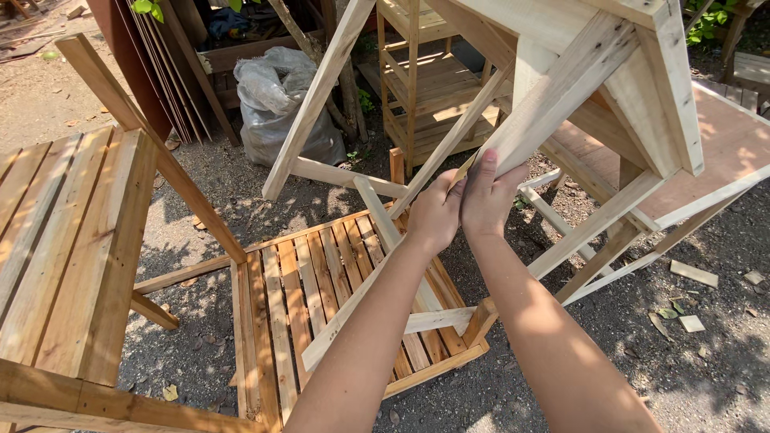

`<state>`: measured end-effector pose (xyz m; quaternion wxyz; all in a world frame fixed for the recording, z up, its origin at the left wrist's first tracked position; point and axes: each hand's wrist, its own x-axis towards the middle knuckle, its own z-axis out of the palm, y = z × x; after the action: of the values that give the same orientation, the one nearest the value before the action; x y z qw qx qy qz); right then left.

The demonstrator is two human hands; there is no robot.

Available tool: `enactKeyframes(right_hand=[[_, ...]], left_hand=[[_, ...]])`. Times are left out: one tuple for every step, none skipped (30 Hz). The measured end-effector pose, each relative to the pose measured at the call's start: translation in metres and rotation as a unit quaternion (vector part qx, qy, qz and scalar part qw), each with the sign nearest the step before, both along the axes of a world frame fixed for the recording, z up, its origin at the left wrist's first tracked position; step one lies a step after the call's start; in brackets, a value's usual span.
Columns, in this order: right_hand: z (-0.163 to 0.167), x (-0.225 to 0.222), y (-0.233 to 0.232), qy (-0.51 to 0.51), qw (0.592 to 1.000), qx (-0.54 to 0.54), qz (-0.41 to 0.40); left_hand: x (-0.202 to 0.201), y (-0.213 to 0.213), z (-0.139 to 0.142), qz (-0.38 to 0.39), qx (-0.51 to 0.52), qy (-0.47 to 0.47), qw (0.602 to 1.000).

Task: The person sands a wooden chair frame with sheets of sandpaper, rubbing the legs, rails and edges by hand. They reposition the frame and work over different surfaces, then run their hands over the sanded wood at the end.

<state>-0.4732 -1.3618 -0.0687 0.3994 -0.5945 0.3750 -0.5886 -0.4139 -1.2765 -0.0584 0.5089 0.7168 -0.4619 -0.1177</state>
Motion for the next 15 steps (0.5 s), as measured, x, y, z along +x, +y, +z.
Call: enactKeyframes(right_hand=[[0.000, -0.001, 0.001, 0.007, 1.000, 0.013, 0.002], [-0.001, -0.002, 0.003, 0.013, 1.000, 0.027, 0.001], [-0.001, -0.004, 0.006, 0.019, 1.000, 0.004, 0.017], [-0.001, -0.006, 0.008, 0.025, 0.999, -0.021, 0.032], [0.000, -0.008, 0.010, 0.032, 0.997, -0.045, 0.048], [0.002, -0.011, 0.011, 0.043, 0.997, -0.037, 0.043], [0.004, -0.012, 0.011, 0.054, 0.997, -0.028, 0.042], [0.007, -0.014, 0.011, 0.065, 0.997, -0.018, 0.042], [0.009, -0.015, 0.010, 0.070, 0.996, -0.001, 0.051], [0.010, -0.015, 0.010, 0.073, 0.995, 0.014, 0.059], [0.012, -0.015, 0.008, 0.079, 0.994, 0.028, 0.065], [0.013, -0.015, 0.008, 0.091, 0.994, 0.010, 0.061], [0.015, -0.015, 0.008, 0.105, 0.993, -0.004, 0.058], [0.015, -0.017, 0.008, 0.118, 0.991, -0.017, 0.058], [0.013, -0.018, 0.009, 0.129, 0.991, -0.035, 0.031]], left_hand=[[0.000, 0.009, -0.004, 0.005, -0.016, 0.002, 1.000], [0.001, 0.022, -0.011, 0.023, 0.017, 0.002, 1.000], [0.004, 0.036, -0.017, 0.040, 0.046, 0.002, 0.998], [0.007, 0.048, -0.021, 0.053, 0.104, 0.019, 0.993], [0.008, 0.054, -0.024, 0.066, 0.162, 0.036, 0.984], [0.009, 0.056, -0.024, 0.058, 0.143, 0.031, 0.988], [0.008, 0.050, -0.019, 0.053, 0.126, 0.026, 0.990], [0.007, 0.043, -0.013, 0.050, 0.110, 0.020, 0.992], [0.003, 0.028, -0.004, 0.055, 0.092, 0.006, 0.994], [-0.003, 0.005, 0.008, 0.056, 0.072, -0.009, 0.996], [-0.005, -0.010, 0.019, 0.047, 0.045, -0.023, 0.998], [-0.008, -0.020, 0.026, 0.038, 0.018, -0.033, 0.999], [-0.009, -0.024, 0.030, 0.026, 0.007, -0.014, 1.000], [-0.010, -0.025, 0.033, 0.016, -0.002, 0.004, 1.000], [-0.009, -0.022, 0.032, 0.007, -0.011, 0.020, 1.000]])
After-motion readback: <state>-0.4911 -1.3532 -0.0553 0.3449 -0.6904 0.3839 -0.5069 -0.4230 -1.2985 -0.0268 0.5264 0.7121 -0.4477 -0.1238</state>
